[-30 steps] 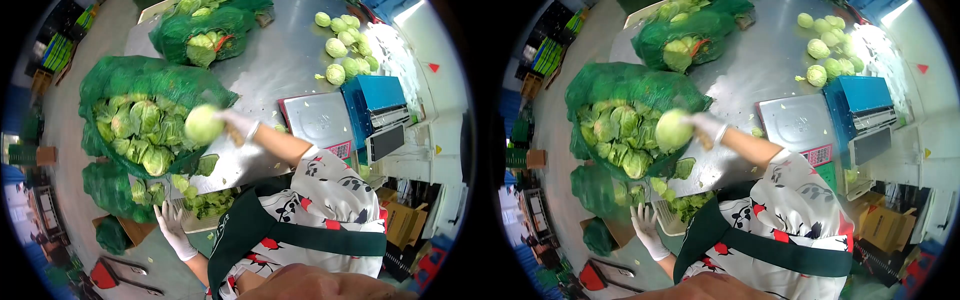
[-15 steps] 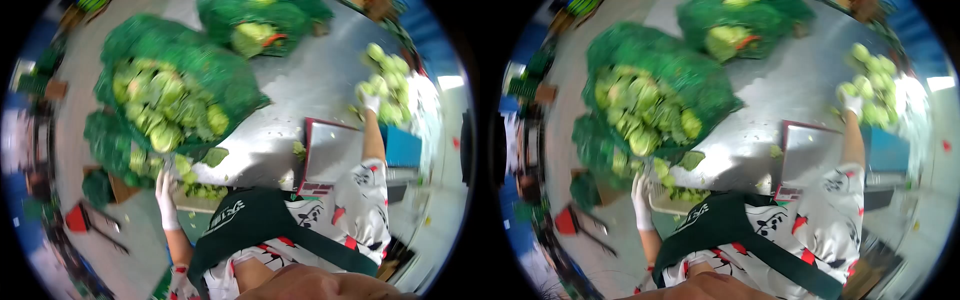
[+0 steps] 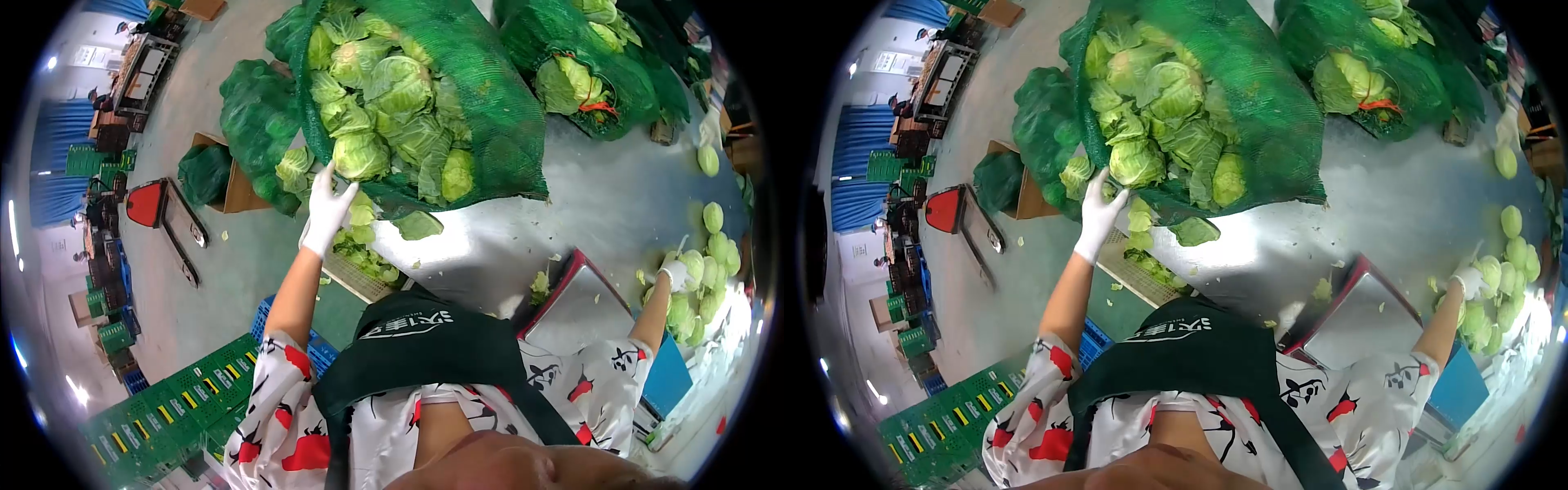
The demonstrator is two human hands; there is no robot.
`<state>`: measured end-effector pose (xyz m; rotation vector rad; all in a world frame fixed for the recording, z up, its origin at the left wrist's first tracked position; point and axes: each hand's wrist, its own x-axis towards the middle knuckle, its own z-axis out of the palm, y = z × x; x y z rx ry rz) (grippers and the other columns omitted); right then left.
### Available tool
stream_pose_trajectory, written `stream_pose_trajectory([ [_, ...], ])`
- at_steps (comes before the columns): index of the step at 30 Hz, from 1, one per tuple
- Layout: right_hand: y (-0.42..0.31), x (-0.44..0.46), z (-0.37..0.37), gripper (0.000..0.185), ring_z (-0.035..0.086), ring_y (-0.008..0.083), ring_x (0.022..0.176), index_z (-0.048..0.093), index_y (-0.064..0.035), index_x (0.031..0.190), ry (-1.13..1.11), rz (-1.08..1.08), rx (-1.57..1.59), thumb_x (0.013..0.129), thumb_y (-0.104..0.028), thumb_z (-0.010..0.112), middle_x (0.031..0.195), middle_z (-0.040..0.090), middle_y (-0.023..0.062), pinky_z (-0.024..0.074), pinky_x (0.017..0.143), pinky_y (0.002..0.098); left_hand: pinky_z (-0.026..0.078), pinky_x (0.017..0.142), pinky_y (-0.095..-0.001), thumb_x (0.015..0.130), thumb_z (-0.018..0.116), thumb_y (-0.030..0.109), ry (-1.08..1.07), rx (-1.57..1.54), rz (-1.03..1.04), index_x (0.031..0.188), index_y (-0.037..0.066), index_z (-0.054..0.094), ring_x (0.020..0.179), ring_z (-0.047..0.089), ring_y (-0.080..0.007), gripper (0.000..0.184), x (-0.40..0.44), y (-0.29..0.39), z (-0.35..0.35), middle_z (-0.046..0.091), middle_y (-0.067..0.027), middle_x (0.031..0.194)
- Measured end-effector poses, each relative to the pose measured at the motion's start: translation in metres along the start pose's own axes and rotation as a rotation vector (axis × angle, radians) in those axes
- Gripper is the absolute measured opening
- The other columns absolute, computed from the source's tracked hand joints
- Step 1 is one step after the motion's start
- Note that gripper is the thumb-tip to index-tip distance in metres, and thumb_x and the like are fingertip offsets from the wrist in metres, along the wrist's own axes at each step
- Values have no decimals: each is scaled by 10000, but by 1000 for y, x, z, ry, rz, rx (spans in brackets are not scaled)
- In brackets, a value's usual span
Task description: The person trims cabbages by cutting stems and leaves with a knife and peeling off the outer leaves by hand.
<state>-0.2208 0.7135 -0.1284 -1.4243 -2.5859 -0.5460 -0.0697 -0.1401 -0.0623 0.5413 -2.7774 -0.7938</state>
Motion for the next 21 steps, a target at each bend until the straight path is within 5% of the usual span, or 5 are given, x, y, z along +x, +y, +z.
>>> stream_pose_trajectory([
  [8, -56, -56, -10, 476, 660, 377, 957, 691, -6, 1139, -93, -604, 603, 858, -389, 714, 1036, 705, 200, 496, 902, 404, 491, 986, -421, 534, 897, 545, -206, 458, -159, 1510, 14, 274, 1202, 540, -390, 1274, 86, 22, 43, 501, -267, 1342],
  [10, -67, -80, 17, 434, 668, 301, 737, 671, -31, 1198, 39, -733, 854, 894, -338, 700, 920, 715, 155, 529, 698, 386, 489, 1001, -418, 539, 895, 554, -215, 390, -183, 1519, 45, 272, 1231, 526, -392, 1268, 86, 16, 44, 489, -259, 1358],
  [14, -91, -165, -33, 385, 488, 97, 437, 664, -53, 1217, -532, -374, 1114, 931, -311, 676, 722, 674, 64, 367, 392, 272, 520, 939, -396, 535, 887, 545, -10, 188, -197, 1493, 44, 319, 1120, 599, -330, 1222, 76, -21, 40, 551, -243, 1260],
  [16, -93, -208, -88, 377, 475, 83, 418, 657, -35, 1204, -659, -305, 1146, 942, -305, 667, 685, 666, 62, 364, 382, 258, 546, 861, -346, 714, 866, 312, 82, -845, -584, 1435, -17, 401, 922, 664, -245, 919, 77, -64, 17, 670, -141, 1058],
  [21, -114, -280, -115, 340, 470, 75, 415, 673, -33, 1149, -783, -368, 1229, 954, -312, 656, 631, 634, 39, 368, 394, 247, 513, 954, -339, 781, 820, 239, 162, -399, -118, 1314, -33, 564, 1091, 643, -250, 651, 56, -69, -21, 657, -185, 1189],
])
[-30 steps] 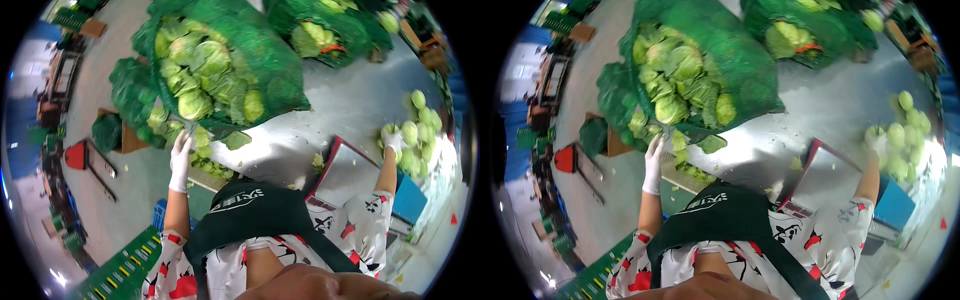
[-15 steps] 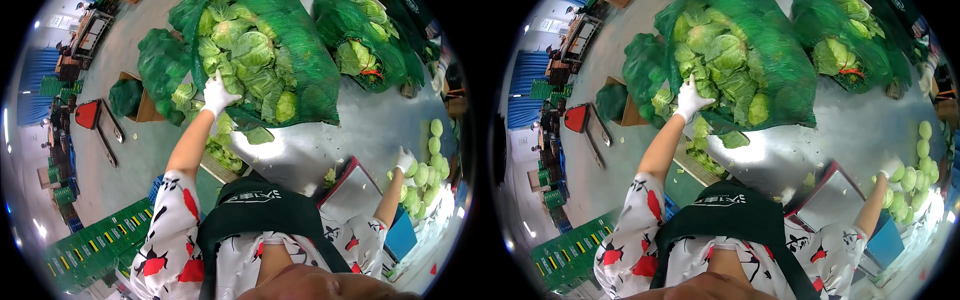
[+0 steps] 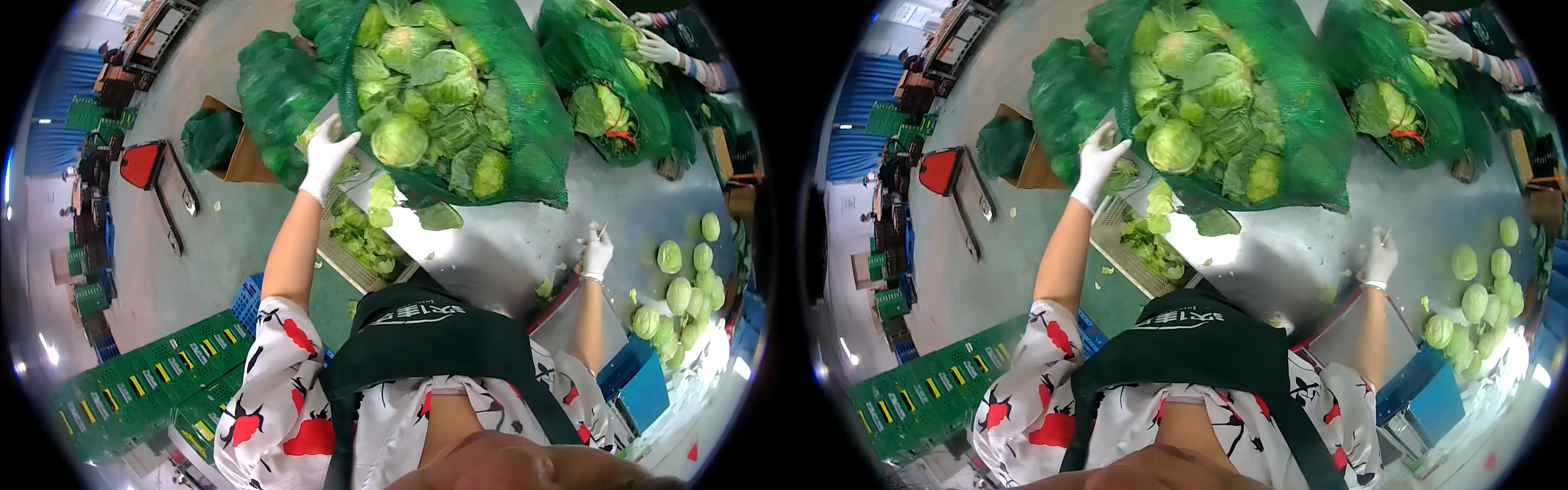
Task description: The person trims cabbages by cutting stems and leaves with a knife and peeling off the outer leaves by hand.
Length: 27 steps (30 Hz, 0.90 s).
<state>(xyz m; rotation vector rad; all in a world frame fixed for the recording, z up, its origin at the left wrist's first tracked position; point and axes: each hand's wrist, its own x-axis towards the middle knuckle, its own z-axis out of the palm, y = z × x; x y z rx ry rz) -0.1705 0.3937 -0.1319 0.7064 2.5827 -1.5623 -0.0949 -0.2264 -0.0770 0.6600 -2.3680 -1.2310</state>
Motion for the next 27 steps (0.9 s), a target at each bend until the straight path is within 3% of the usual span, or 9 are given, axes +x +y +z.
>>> stream_pose_trajectory([
  [4, -66, -76, 65, 316, 456, 62, 405, 674, -67, 1160, -239, 23, 143, 970, -318, 648, 607, 599, 16, 329, 384, 231, 514, 956, -357, 803, 761, 301, -237, 118, 139, 1284, 91, 630, 1094, 660, -287, 541, 12, 46, 36, 690, -159, 1170],
  [6, -65, -99, 91, 219, 420, 31, 444, 694, -89, 1151, -297, -280, 107, 994, -214, 606, 635, 572, -23, 326, 411, 214, 462, 1026, -407, 802, 730, 390, -298, 312, 250, 1277, 81, 634, 1189, 589, -339, 575, 16, 63, 60, 651, -178, 1244],
  [9, -55, -126, 111, 210, 425, 39, 464, 702, -69, 1136, -359, -430, -25, 988, -186, 610, 621, 546, -23, 337, 437, 219, 461, 1026, -450, 672, 748, 631, -478, 746, 0, 1504, 39, 352, 1261, 514, -395, 1095, 25, 39, 108, 460, -224, 1450],
  [11, -51, -142, 112, 204, 437, 44, 466, 705, -53, 1116, -412, -425, -45, 983, -175, 611, 585, 528, -13, 347, 442, 222, 493, 983, -453, 629, 791, 624, -567, 751, -97, 1532, 21, 274, 1235, 532, -374, 1203, 21, 61, 97, 476, -222, 1404],
  [15, -61, -165, 98, 223, 452, 52, 458, 697, -30, 1097, -512, -226, -75, 986, -201, 607, 600, 541, -10, 359, 430, 228, 529, 936, -440, 586, 881, 501, -660, 851, -60, 1371, -3, 491, 1178, 562, -372, 1010, -3, 69, 73, 474, -217, 1336],
  [16, -56, -164, 99, 231, 450, 52, 457, 696, -28, 1101, -509, -213, -47, 986, -207, 606, 605, 547, -6, 357, 429, 229, 535, 928, -432, 592, 883, 457, -580, 795, -15, 1269, -8, 559, 1171, 558, -377, 883, -18, 72, 62, 484, -212, 1289],
  [22, -69, -186, 107, 272, 466, 48, 471, 700, -37, 1154, -550, -96, -56, 978, -226, 613, 655, 595, 22, 360, 432, 233, 526, 949, -419, 586, 879, 220, -239, 514, -51, 1396, -6, 404, 1170, 562, -407, 966, -122, 27, 34, 446, -273, 1356],
  [25, -57, -190, 123, 290, 555, 86, 576, 697, -38, 1175, -615, -209, -24, 964, -224, 624, 756, 665, 66, 452, 526, 257, 508, 976, -384, 615, 873, 185, -184, 257, -265, 1450, -16, 300, 1179, 583, -375, 1032, -160, -7, 13, 432, -291, 1402],
  [27, -49, -190, 137, 307, 624, 147, 692, 674, -20, 1192, -577, -525, -118, 955, -209, 626, 877, 705, 96, 520, 657, 308, 492, 986, -376, 649, 848, 145, -144, 75, -313, 1485, -15, 230, 1199, 568, -360, 1052, -165, -35, 6, 482, -244, 1375],
])
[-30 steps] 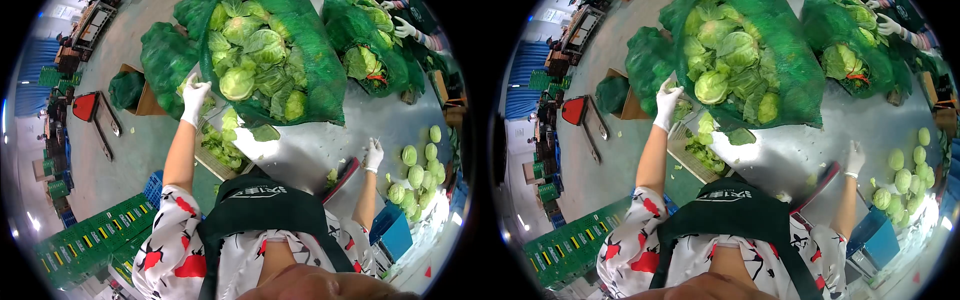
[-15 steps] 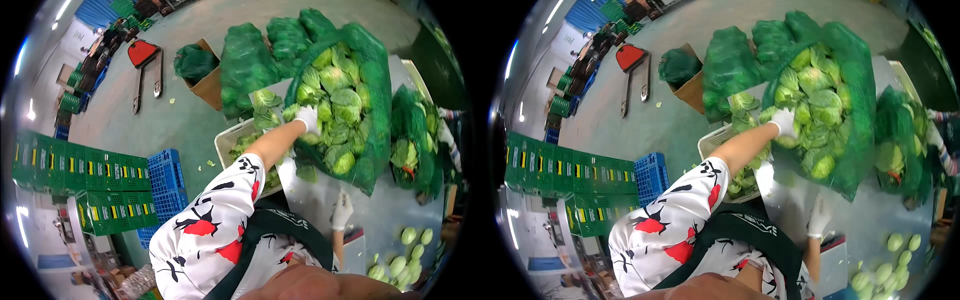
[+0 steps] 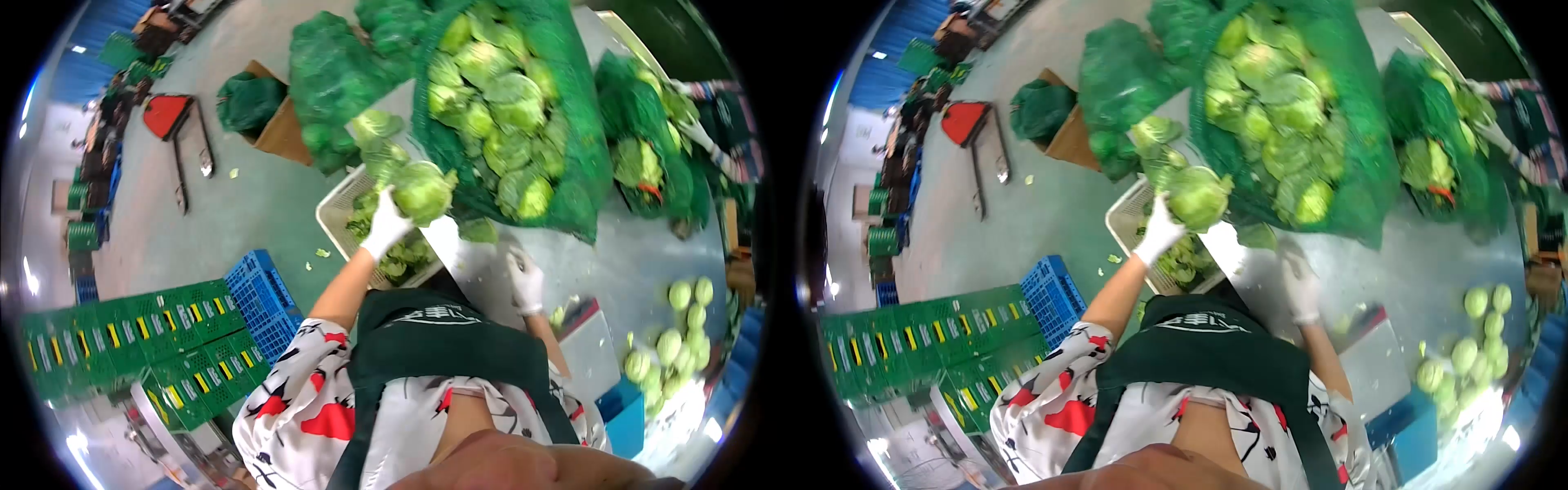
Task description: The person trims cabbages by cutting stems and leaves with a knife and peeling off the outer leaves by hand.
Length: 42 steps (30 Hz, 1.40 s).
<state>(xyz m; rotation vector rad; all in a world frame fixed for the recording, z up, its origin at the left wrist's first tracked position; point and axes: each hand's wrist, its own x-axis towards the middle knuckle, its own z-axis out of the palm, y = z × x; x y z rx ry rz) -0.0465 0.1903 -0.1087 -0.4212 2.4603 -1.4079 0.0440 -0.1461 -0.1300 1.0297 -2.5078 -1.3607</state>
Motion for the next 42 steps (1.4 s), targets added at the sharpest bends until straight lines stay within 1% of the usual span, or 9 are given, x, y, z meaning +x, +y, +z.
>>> stream_pose_trajectory([
  [5, -14, 9, 20, 355, 686, 283, 820, 616, -29, 1254, -74, -114, -271, 941, -198, 614, 1012, 693, 185, 545, 754, 396, 458, 929, -603, 818, 675, 497, -270, -777, -464, 1549, 42, 156, 1285, 500, -341, 1005, 35, -27, -33, 417, -170, 1485],
  [8, -71, 14, 25, 351, 670, 334, 727, 615, -28, 1233, -207, 313, 150, 915, -177, 609, 936, 687, 199, 546, 703, 410, 510, 915, -473, 675, 809, 618, -190, -457, -478, 1557, -5, 92, 1190, 576, -362, 1296, 40, 43, -25, 523, -233, 1387],
  [9, -74, 17, 28, 348, 660, 365, 695, 615, -44, 1229, -251, 313, 30, 905, -170, 612, 871, 685, 198, 539, 665, 429, 515, 936, -375, 627, 857, 590, -181, -287, -411, 1545, -50, 75, 1167, 601, -330, 1365, 47, 42, -8, 516, -250, 1389],
  [10, -68, 19, 36, 350, 662, 366, 707, 611, -54, 1240, -202, 217, -29, 912, -176, 609, 853, 684, 195, 536, 669, 431, 507, 972, -424, 654, 892, 484, -198, -271, -342, 1548, -8, 77, 1231, 554, -311, 1306, 58, 12, 22, 511, -229, 1380],
  [12, -46, 20, 58, 354, 666, 367, 732, 603, -74, 1262, -105, 30, -149, 927, -188, 604, 818, 683, 188, 531, 677, 433, 494, 989, -335, 662, 911, 399, -199, -249, -322, 1514, -24, 179, 1207, 573, -264, 1201, 58, 17, 33, 559, -199, 1328],
  [18, -42, 35, 72, 352, 666, 392, 798, 603, -50, 1178, -269, 151, -73, 925, -294, 581, 824, 685, 190, 519, 731, 469, 461, 1037, -342, 667, 916, 146, -303, -489, 1, 1450, -20, 307, 1203, 574, -226, 1006, 6, -20, 6, 587, -139, 1308],
  [24, -38, 42, 100, 254, 658, 410, 775, 571, -41, 985, -346, 24, -198, 938, -290, 552, 792, 681, 197, 503, 717, 517, 504, 951, -338, 704, 889, 115, -493, -519, -394, 1356, 0, 428, 1081, 623, -196, 807, -24, 0, -15, 634, -106, 1223],
  [29, -36, 39, 118, 271, 656, 437, 712, 518, -23, 1003, -371, -21, -313, 946, -286, 542, 747, 665, 235, 517, 664, 550, 505, 939, -336, 718, 882, 116, -158, -510, -181, 1316, -6, 406, 1076, 616, -188, 774, -29, -16, 35, 620, -118, 1211],
  [42, -47, 51, 128, 225, 701, 406, 784, 493, 32, 1022, -499, 80, -527, 926, -168, 525, 817, 698, 247, 551, 694, 505, 484, 982, -350, 703, 894, 146, -181, -502, -198, 1310, -17, 371, 1122, 597, -211, 817, -24, -18, 34, 605, -142, 1226],
])
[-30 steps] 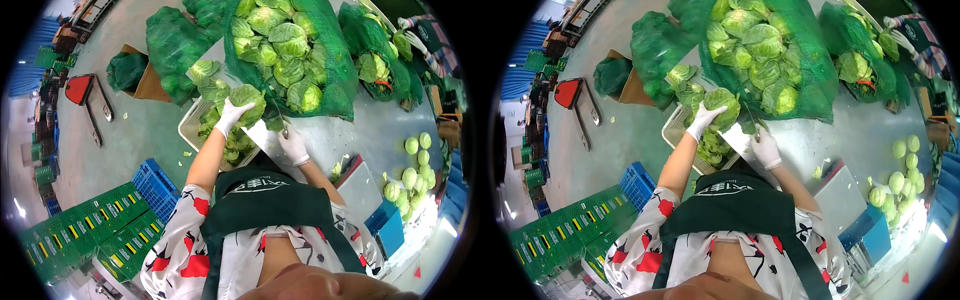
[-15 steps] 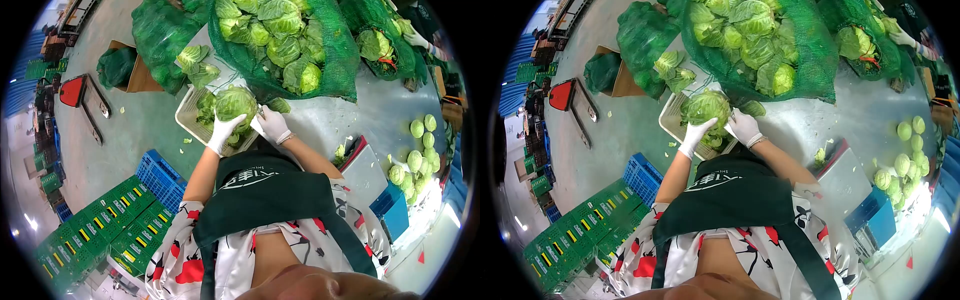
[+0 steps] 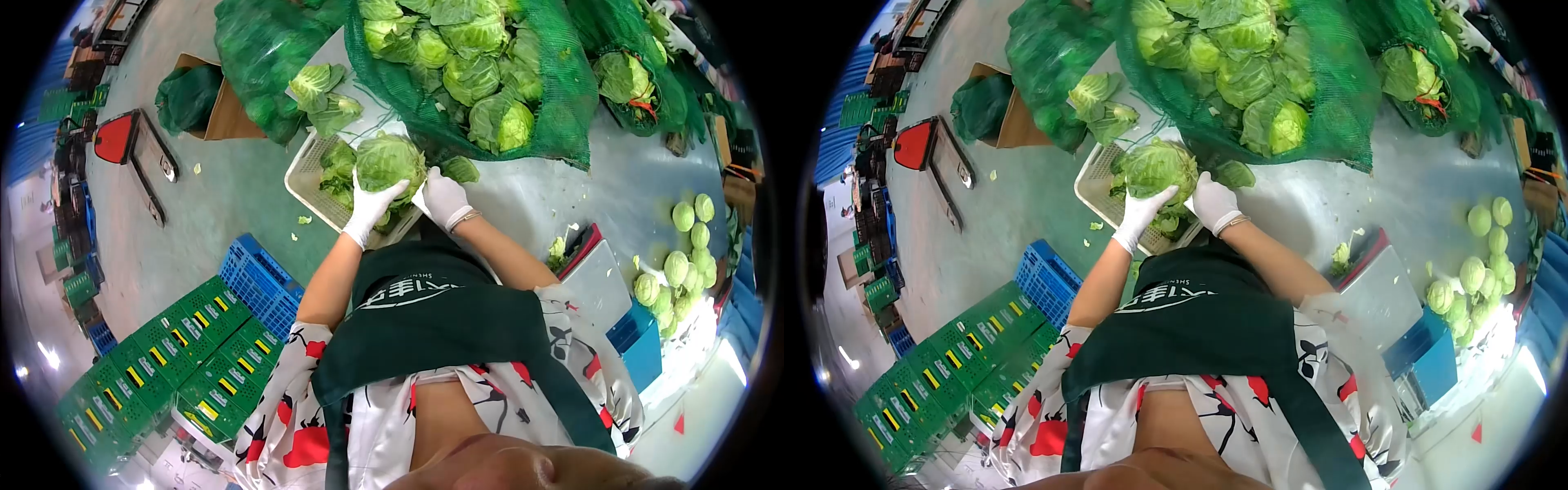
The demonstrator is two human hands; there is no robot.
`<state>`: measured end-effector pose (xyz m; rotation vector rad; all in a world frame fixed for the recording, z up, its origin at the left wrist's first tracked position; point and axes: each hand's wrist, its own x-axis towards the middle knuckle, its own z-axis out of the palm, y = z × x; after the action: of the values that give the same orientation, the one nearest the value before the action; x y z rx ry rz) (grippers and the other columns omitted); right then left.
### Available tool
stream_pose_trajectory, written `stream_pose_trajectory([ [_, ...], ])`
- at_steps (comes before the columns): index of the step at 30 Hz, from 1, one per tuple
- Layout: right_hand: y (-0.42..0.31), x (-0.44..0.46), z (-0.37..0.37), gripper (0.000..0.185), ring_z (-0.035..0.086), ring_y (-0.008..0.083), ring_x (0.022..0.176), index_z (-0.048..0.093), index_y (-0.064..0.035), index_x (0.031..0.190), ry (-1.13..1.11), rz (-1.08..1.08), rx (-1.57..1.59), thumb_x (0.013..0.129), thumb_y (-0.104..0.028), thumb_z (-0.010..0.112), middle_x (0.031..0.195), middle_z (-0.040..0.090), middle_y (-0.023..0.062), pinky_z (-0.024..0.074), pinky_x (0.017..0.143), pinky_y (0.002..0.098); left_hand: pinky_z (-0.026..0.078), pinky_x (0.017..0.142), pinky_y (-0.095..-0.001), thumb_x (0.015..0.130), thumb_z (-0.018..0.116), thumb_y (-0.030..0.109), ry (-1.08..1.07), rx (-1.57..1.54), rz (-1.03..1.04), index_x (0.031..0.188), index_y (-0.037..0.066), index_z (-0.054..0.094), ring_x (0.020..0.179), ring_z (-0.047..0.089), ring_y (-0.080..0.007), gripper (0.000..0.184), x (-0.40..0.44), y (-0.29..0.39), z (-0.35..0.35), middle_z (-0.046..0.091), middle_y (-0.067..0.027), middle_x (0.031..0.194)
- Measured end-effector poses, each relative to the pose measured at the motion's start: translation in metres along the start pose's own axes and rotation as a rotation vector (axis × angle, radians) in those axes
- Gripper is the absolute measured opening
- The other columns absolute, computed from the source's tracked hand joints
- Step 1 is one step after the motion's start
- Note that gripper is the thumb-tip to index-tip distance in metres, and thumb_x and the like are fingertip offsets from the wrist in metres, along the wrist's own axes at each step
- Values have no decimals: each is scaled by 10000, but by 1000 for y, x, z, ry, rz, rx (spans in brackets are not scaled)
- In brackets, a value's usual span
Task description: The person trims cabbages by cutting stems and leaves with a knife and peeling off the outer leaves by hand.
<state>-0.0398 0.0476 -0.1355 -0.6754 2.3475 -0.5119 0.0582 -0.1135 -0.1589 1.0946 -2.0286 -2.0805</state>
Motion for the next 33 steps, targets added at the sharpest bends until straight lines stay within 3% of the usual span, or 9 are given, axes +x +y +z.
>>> stream_pose_trajectory([
  [7, 11, 32, 13, 396, 695, 397, 883, 501, 69, 1233, -81, 98, -83, 909, -156, 537, 939, 703, 246, 554, 775, 477, 464, 1006, -344, 681, 911, 188, -16, -35, -20, 1346, -46, 348, 1137, 588, -221, 902, 4, 0, -7, 593, -144, 1248],
  [11, 31, 23, 35, 544, 680, 360, 925, 455, -13, 1386, 208, -192, 120, 893, -213, 567, 1043, 673, 264, 543, 779, 470, 461, 1016, -343, 695, 900, 174, 129, 188, 85, 1365, -72, 337, 1150, 581, -220, 909, -4, -23, -27, 586, -155, 1264],
  [16, -1, -5, 9, 676, 689, 279, 645, 346, -97, 1512, -54, -137, 441, 871, -156, 550, 754, 669, 150, 545, 694, 408, 527, 917, -315, 767, 851, 140, 183, -358, -35, 1344, -16, 416, 1064, 639, -221, 739, -38, 16, -21, 615, -143, 1234],
  [18, -17, -17, 4, 668, 673, 256, 572, 369, -114, 1505, -67, -186, 517, 864, -145, 554, 687, 649, 122, 548, 675, 386, 541, 894, -348, 775, 846, 168, 447, -110, -38, 1335, -22, 424, 1048, 637, -222, 726, -30, -1, -9, 613, -143, 1235],
  [22, -3, -1, 24, 696, 663, 190, 559, 338, -85, 1524, -140, 66, 936, 877, -87, 594, 808, 644, 95, 509, 513, 307, 544, 886, -459, 863, 758, 296, 275, -519, -339, 1361, 75, 473, 1092, 640, -240, 615, -31, -12, -45, 633, -94, 1238],
  [23, 3, 5, 19, 695, 648, 161, 565, 341, -8, 1504, -152, 101, 1071, 874, -72, 628, 869, 626, 93, 475, 458, 271, 537, 914, -520, 909, 688, 373, 138, -603, -299, 1425, 123, 433, 1162, 620, -271, 627, -31, -28, -56, 603, -94, 1312],
  [26, 13, 11, 16, 633, 632, 146, 568, 397, 40, 1448, 21, 108, 860, 878, -83, 645, 863, 623, 98, 477, 438, 281, 545, 928, -535, 887, 708, 369, 36, -820, -285, 1436, 88, 415, 1187, 614, -284, 683, -40, -38, -73, 581, -132, 1344],
  [30, 16, 10, 5, 577, 582, 154, 534, 454, -59, 1427, 116, 167, 983, 876, -93, 623, 750, 626, 75, 482, 491, 311, 464, 1057, -520, 913, 670, 413, -78, -954, -231, 1495, 87, 345, 1300, 525, -314, 742, -54, -24, -103, 513, -133, 1435],
  [33, 13, 4, 16, 713, 706, 256, 780, 423, -67, 1468, -36, -73, 373, 818, -198, 683, 958, 702, 193, 554, 749, 362, 445, 1075, -431, 927, 654, 325, -66, -665, -109, 1467, 26, 384, 1282, 536, -275, 674, -53, 0, -111, 542, -122, 1402],
])
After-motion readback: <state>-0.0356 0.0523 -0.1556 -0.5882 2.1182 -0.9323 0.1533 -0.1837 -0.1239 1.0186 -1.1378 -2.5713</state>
